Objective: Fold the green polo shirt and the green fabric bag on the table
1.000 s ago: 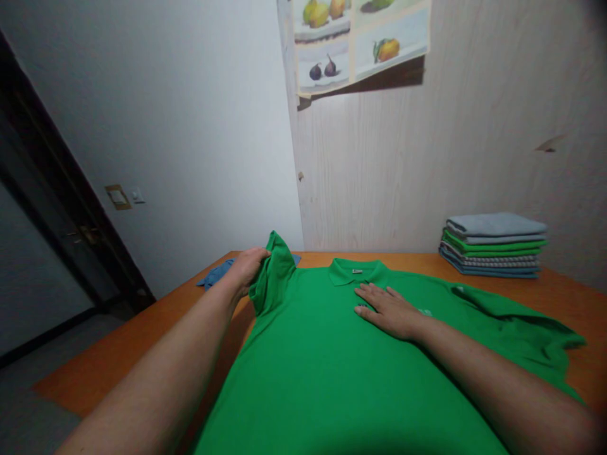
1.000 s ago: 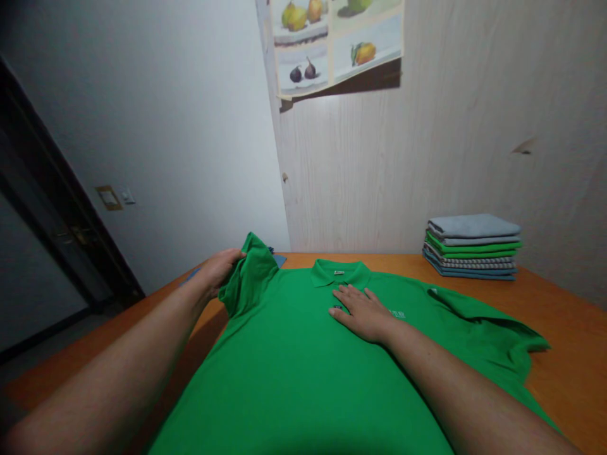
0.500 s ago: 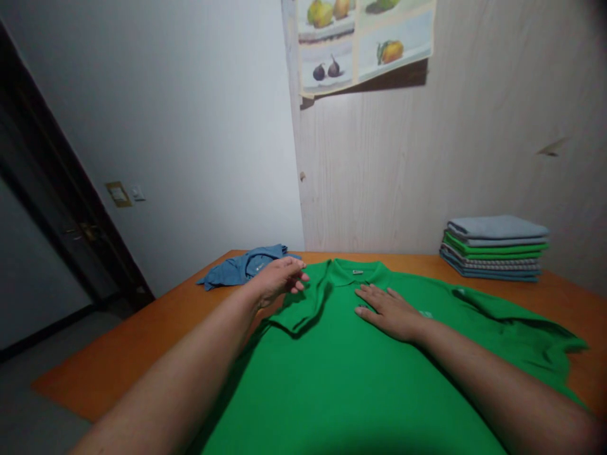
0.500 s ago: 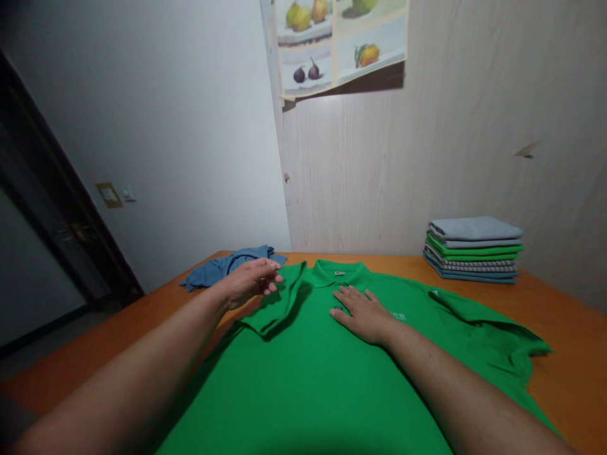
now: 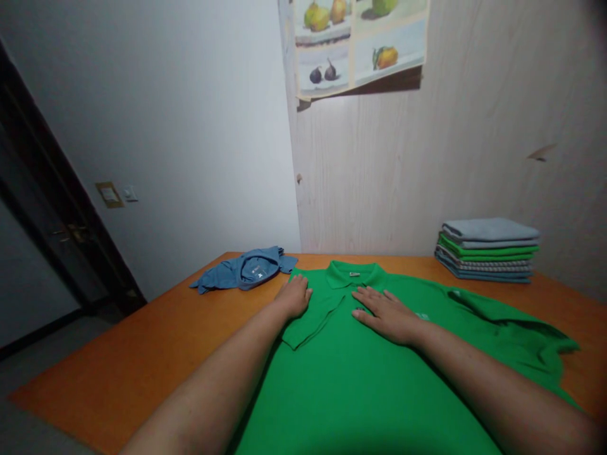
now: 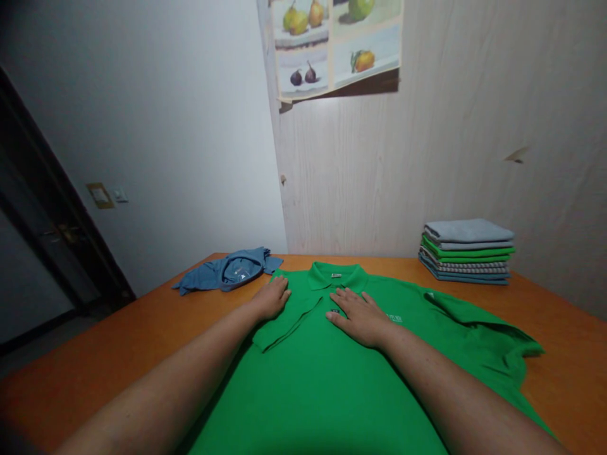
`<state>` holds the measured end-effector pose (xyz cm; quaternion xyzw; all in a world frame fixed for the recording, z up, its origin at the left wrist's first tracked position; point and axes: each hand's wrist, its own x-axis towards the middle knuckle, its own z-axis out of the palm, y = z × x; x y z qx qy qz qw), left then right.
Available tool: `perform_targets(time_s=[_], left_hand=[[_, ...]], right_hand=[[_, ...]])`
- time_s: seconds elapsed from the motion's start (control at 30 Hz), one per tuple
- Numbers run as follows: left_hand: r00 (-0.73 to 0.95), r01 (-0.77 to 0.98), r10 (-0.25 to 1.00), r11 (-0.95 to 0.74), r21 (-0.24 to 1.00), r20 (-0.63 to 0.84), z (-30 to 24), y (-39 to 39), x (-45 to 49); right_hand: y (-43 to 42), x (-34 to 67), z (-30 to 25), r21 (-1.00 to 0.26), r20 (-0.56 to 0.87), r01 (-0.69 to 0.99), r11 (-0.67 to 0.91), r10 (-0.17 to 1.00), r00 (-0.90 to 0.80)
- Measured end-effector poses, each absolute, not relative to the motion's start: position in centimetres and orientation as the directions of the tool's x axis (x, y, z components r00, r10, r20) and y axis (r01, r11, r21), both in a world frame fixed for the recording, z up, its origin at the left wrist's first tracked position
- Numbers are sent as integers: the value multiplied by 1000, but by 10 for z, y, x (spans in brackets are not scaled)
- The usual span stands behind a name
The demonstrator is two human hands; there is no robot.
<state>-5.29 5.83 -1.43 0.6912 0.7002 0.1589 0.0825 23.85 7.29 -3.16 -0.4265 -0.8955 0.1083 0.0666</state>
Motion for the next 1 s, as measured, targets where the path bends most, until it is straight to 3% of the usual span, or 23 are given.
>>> perform_targets(time_s=[0.17, 0.33, 0.5, 0.77, 1.0], left_hand=[[-43, 979, 997, 54, 196, -62, -15, 70, -66], [-40, 986, 994, 56, 159, -100, -13, 80, -75], [-38, 956, 998, 52, 289, -56, -17, 82, -77], [29, 783, 993, -91, 616, 111, 4, 49, -112], [97, 614, 995, -87, 785, 35, 19, -27, -137]], right_hand=[[73, 239, -31, -251, 23, 754, 607, 783, -622], [74, 239, -33, -253, 31, 752, 609, 782, -623], [73, 239, -33, -247, 35, 749, 615, 778, -627], [75, 240, -33, -216, 27, 755, 619, 777, -629], [79, 243, -38, -194, 25, 764, 616, 781, -624]])
